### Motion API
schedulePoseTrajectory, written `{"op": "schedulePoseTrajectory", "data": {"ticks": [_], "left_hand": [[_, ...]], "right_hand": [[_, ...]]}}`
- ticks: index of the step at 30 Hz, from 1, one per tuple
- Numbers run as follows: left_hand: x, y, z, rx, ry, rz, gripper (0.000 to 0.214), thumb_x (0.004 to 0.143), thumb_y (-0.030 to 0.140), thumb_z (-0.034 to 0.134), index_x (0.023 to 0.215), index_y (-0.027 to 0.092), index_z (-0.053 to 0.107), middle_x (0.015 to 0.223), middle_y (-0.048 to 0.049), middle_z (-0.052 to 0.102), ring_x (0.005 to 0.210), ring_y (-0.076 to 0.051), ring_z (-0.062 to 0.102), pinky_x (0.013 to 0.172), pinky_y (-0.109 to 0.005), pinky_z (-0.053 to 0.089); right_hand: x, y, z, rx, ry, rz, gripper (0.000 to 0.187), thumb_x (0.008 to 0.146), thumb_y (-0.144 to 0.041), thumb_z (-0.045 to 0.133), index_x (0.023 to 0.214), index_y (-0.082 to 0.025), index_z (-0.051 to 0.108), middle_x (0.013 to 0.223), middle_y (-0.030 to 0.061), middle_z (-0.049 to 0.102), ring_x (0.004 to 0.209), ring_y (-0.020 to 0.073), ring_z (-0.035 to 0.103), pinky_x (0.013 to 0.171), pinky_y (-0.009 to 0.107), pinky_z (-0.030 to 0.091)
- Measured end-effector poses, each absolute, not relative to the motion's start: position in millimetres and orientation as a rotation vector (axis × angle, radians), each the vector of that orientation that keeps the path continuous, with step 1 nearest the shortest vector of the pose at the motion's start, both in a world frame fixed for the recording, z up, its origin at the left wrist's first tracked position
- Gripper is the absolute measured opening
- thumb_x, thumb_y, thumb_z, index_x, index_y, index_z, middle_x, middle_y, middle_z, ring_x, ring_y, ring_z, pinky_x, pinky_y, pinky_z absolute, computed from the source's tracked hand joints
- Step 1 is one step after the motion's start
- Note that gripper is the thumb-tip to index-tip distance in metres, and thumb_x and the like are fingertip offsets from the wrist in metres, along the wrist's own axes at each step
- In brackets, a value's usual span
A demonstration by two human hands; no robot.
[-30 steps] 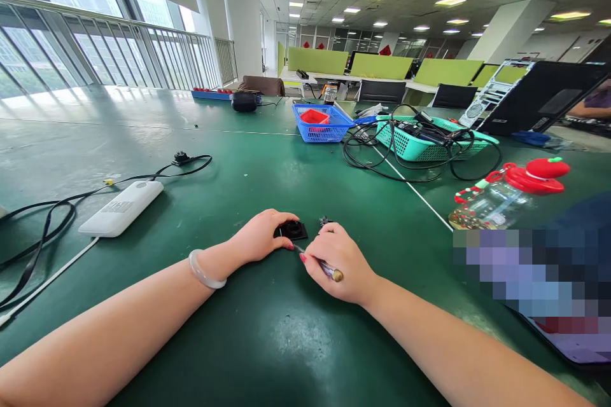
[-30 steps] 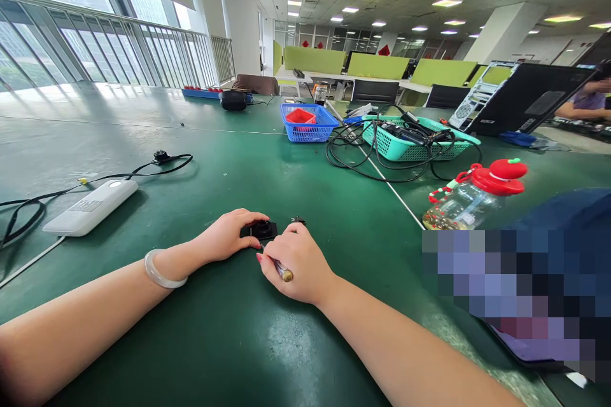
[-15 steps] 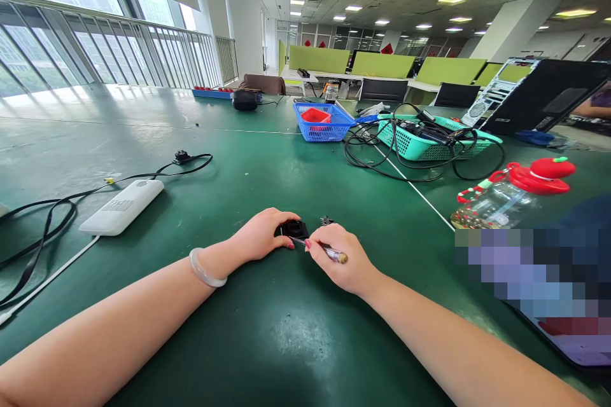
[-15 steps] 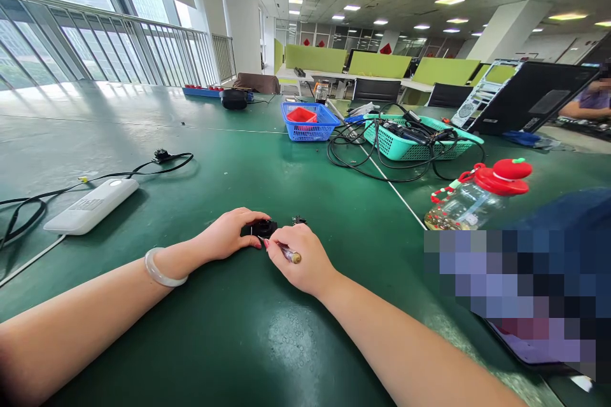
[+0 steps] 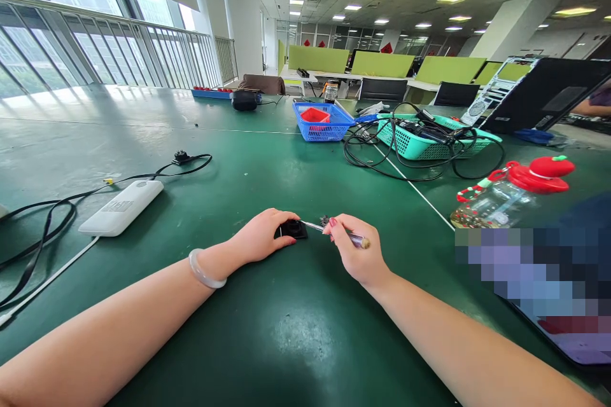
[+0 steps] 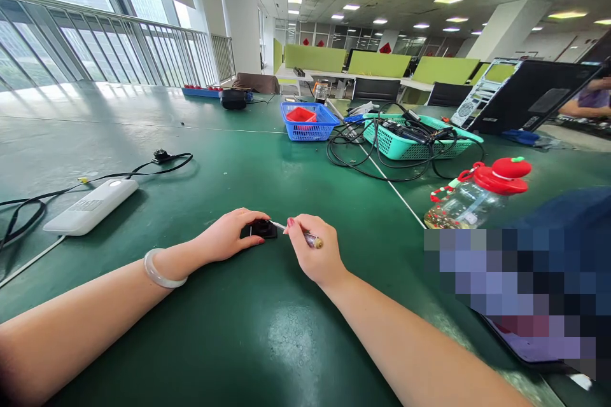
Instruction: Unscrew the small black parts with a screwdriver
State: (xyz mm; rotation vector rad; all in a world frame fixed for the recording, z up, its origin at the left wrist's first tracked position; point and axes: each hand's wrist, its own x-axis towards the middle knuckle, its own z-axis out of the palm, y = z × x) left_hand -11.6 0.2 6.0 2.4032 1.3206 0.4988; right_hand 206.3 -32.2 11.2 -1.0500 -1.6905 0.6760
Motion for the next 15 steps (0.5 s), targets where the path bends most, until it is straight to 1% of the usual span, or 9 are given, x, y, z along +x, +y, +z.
{"op": "schedulePoseTrajectory", "data": {"ticks": [4,6,11,15], "left_hand": [[-11.8,0.8,5.2,2.401,1.324,0.485,0.041,0.083,0.039,0.06,0.122,0.025,0.056,0.111,-0.0056,0.067,0.103,-0.023,0.06,0.094,-0.039,0.049],[-12.1,1.5,4.6,2.399,1.33,0.489,0.041,0.084,0.039,0.059,0.123,0.025,0.056,0.112,-0.0057,0.066,0.103,-0.023,0.06,0.094,-0.04,0.048],[-12.2,0.7,6.6,2.4,1.348,0.57,0.041,0.085,0.039,0.056,0.123,0.025,0.056,0.117,-0.0055,0.066,0.108,-0.023,0.059,0.099,-0.04,0.047],[-12.6,-2.2,12.0,2.387,1.384,0.781,0.038,0.084,0.038,0.056,0.119,0.024,0.059,0.116,-0.0048,0.066,0.109,-0.022,0.058,0.1,-0.04,0.047]], "right_hand": [[203.6,-31.3,13.4,-1.065,-1.752,0.717,0.037,0.092,-0.041,0.047,0.065,-0.019,0.059,0.055,-0.0021,0.048,0.05,0.011,0.042,0.05,0.025,0.034],[202.4,-30.3,13.9,-1.071,-1.771,0.725,0.037,0.092,-0.042,0.047,0.065,-0.019,0.058,0.055,-0.0025,0.046,0.05,0.011,0.041,0.05,0.025,0.034],[204.2,-29.5,12.3,-1.055,-1.817,0.736,0.034,0.092,-0.042,0.048,0.069,-0.02,0.061,0.061,-0.0003,0.054,0.057,0.0126,0.048,0.056,0.026,0.038],[210.2,-27.0,9.1,-1.003,-1.654,0.748,0.039,0.091,-0.048,0.046,0.071,-0.02,0.063,0.063,0.0019,0.057,0.058,0.0144,0.051,0.057,0.028,0.041]]}}
